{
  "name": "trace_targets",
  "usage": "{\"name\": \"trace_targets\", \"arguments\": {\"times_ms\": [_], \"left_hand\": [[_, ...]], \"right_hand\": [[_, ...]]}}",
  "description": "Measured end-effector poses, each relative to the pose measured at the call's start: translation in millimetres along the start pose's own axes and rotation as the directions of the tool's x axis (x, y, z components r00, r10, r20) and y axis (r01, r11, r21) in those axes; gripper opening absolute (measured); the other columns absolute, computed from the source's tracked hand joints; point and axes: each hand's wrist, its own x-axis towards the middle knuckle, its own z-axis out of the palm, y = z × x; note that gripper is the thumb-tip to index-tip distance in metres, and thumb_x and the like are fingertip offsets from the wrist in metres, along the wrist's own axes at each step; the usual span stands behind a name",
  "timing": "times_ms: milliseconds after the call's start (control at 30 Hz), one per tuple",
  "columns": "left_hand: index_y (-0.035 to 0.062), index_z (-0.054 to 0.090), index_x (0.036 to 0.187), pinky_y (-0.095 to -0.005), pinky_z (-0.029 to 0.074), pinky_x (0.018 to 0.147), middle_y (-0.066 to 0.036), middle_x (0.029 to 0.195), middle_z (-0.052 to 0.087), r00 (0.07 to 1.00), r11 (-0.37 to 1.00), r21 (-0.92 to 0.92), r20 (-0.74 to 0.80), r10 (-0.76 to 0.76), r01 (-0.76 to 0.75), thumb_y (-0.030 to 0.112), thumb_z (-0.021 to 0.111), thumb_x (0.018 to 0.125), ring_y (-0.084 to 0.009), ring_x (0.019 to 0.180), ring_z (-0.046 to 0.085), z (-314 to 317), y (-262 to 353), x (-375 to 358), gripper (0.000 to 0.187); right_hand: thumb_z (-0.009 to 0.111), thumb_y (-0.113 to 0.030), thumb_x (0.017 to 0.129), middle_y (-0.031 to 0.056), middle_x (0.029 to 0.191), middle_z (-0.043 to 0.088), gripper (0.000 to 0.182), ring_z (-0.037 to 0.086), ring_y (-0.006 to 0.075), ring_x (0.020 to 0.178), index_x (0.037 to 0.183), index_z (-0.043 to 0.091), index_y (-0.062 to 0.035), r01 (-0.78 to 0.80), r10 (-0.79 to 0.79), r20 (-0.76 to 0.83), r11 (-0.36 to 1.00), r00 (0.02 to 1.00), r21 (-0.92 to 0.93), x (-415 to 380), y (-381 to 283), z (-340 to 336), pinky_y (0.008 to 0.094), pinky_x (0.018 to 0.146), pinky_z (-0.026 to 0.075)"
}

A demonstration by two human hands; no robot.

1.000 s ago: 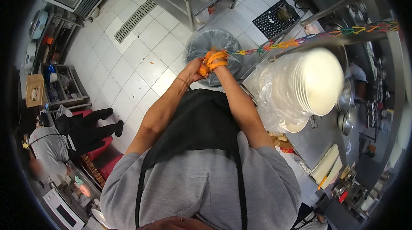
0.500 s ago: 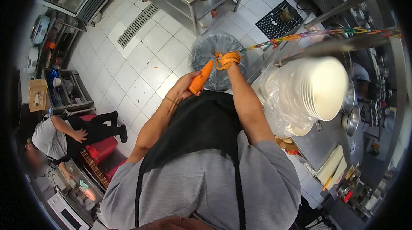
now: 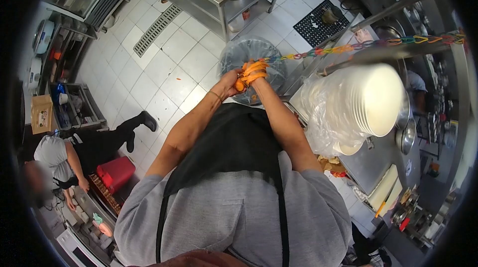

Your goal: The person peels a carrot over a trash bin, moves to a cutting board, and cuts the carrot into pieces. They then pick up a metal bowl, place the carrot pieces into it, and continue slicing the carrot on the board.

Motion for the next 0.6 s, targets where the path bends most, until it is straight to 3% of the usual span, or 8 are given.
{"name": "trace_targets", "arguments": {"times_ms": [167, 233, 467, 600], "left_hand": [[0.0036, 0.054, 0.113, -0.0384, 0.052, 0.056, -0.011, 0.090, 0.061, 0.992, 0.993, -0.012, 0.030, -0.120, 0.120, 0.034, 0.041, 0.108, -0.0242, 0.073, 0.060, 4, 2, -18, 0.033], [0.0023, 0.053, 0.114, -0.0374, 0.051, 0.056, -0.012, 0.093, 0.060, 0.996, 0.996, 0.009, 0.005, -0.091, 0.091, 0.033, 0.043, 0.108, -0.0242, 0.072, 0.059, 10, 3, -35, 0.033], [0.0015, 0.051, 0.124, -0.0354, 0.051, 0.054, -0.012, 0.096, 0.060, 0.996, 0.998, 0.008, 0.054, -0.067, 0.067, 0.033, 0.047, 0.108, -0.0236, 0.071, 0.059, -8, -1, -95, 0.036], [0.0038, 0.051, 0.126, -0.0372, 0.051, 0.057, -0.012, 0.094, 0.060, 1.000, 0.999, -0.052, -0.007, -0.008, 0.008, 0.037, 0.042, 0.109, -0.0223, 0.072, 0.059, -23, 3, -103, 0.038]], "right_hand": [[0.046, -0.038, 0.102, 0.0111, 0.100, 0.068, 0.036, 0.062, 0.0267, 0.094, 0.112, 0.067, -0.0118, 0.031, -0.038, -0.064, 0.994, 0.997, -0.108, 15, 20, 43, 0.0465, 0.091, 0.047], [0.050, -0.043, 0.099, 0.0154, 0.110, 0.070, 0.040, 0.065, 0.0302, 0.104, 0.114, 0.070, -0.0108, 0.036, -0.055, -0.083, 0.975, 0.995, -0.221, 7, 48, 47, 0.0524, 0.098, 0.046], [0.053, -0.038, 0.098, 0.0153, 0.106, 0.070, 0.037, 0.067, 0.0306, 0.101, 0.113, 0.070, -0.0089, 0.092, -0.138, -0.119, 0.940, 0.983, -0.328, 14, 48, 23, 0.0541, 0.093, 0.048], [0.054, -0.035, 0.097, 0.0152, 0.103, 0.071, 0.035, 0.068, 0.0308, 0.099, 0.112, 0.070, -0.0079, 0.113, -0.172, -0.135, 0.924, 0.976, -0.365, 17, 41, 20, 0.0551, 0.090, 0.050]]}}
